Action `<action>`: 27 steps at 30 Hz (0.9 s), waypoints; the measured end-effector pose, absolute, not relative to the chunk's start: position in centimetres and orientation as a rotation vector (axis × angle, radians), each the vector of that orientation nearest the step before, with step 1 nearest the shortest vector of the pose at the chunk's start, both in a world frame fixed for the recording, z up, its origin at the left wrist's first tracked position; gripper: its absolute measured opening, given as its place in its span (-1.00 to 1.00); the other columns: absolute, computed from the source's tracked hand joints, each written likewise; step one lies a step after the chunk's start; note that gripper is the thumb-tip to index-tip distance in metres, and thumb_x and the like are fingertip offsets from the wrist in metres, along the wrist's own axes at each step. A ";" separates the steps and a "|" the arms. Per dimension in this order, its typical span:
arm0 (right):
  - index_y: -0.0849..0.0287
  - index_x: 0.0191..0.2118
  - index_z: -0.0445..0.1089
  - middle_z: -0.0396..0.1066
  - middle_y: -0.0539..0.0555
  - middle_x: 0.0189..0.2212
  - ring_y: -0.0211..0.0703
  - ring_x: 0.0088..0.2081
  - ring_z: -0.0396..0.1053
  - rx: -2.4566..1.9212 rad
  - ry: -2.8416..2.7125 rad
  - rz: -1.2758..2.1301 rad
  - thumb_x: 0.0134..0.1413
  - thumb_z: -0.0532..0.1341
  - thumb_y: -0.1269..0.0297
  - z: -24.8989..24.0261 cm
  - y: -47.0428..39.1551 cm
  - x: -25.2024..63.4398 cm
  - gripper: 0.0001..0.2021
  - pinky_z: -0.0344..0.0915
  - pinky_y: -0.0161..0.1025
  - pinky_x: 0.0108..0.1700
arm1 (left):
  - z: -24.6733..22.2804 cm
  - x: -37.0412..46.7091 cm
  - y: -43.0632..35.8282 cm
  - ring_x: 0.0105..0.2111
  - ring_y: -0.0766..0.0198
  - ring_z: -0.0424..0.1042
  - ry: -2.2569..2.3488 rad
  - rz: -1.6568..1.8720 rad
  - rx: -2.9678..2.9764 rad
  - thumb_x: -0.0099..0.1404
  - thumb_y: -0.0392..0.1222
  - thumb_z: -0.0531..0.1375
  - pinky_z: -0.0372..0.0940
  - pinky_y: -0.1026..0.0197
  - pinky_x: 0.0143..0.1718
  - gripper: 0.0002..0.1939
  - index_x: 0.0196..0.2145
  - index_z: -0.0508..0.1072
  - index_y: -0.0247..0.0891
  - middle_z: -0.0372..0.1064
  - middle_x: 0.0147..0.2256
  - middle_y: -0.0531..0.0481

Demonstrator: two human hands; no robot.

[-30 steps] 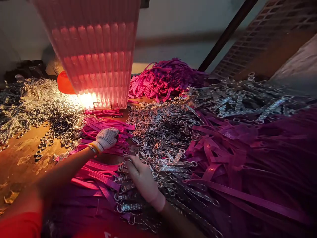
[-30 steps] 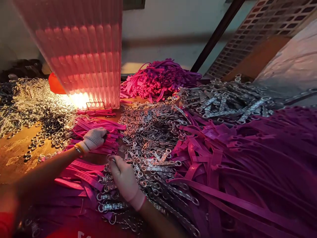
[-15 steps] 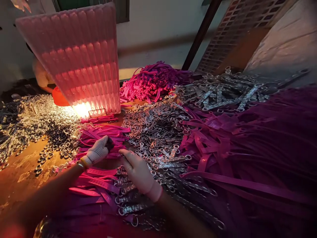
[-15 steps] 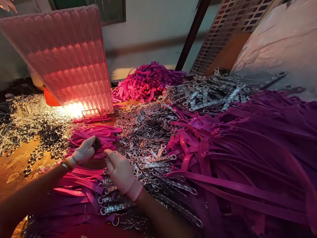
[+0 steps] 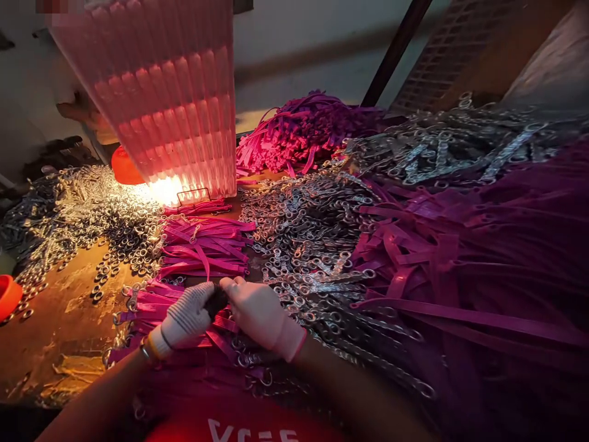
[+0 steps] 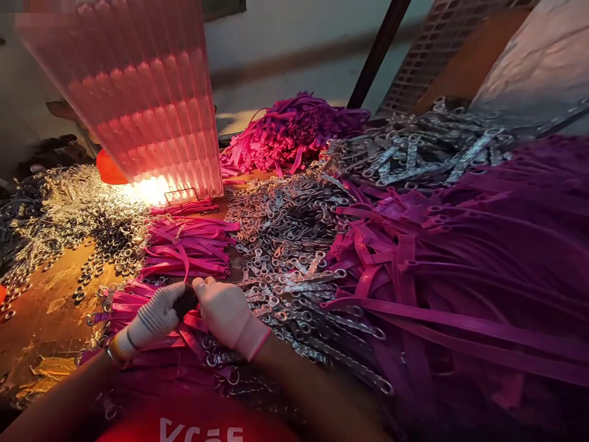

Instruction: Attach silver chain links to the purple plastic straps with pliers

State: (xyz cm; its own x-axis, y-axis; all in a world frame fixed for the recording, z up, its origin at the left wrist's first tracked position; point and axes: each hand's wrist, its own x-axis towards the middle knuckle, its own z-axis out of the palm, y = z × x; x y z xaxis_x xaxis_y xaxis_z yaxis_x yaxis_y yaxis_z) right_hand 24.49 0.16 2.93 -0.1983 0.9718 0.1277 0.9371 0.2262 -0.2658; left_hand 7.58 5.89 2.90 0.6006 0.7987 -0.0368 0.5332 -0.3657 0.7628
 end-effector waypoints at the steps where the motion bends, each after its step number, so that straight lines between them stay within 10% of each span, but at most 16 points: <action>1: 0.14 0.02 0.37 0.48 0.11 -0.27 -0.12 -0.34 0.45 -1.811 -2.218 0.215 0.26 0.04 0.42 2.9 0.0 24.4 -0.72 0.16 -0.28 -0.38 | 2.4 7.4 5.7 -0.40 0.25 0.37 1.045 0.480 2.163 0.22 -0.18 0.14 0.28 0.23 -0.33 -0.88 -0.33 0.43 -0.26 0.44 -0.38 -0.06; 8: 0.19 0.21 0.22 0.52 0.18 -0.15 -0.05 -0.16 0.50 -1.818 -2.152 0.419 0.25 0.14 0.31 2.6 -0.2 24.0 -0.58 0.26 -0.27 -0.24 | 1.4 6.5 5.8 -0.58 0.31 0.28 1.113 0.379 1.967 0.36 -0.04 0.06 0.12 0.28 -0.51 -0.70 -0.40 0.42 -0.27 0.36 -0.57 0.03; 27: 0.27 -0.13 0.37 0.52 0.14 -0.45 -0.09 -0.42 0.48 -1.702 -2.376 0.170 0.37 0.02 0.18 0.9 -0.4 25.8 -0.72 0.08 -0.28 -0.44 | 5.6 1.3 10.7 -0.46 0.20 0.38 1.004 0.115 2.218 0.16 -0.18 0.17 0.26 0.24 -0.39 -0.86 -0.42 0.53 -0.21 0.51 -0.44 -0.05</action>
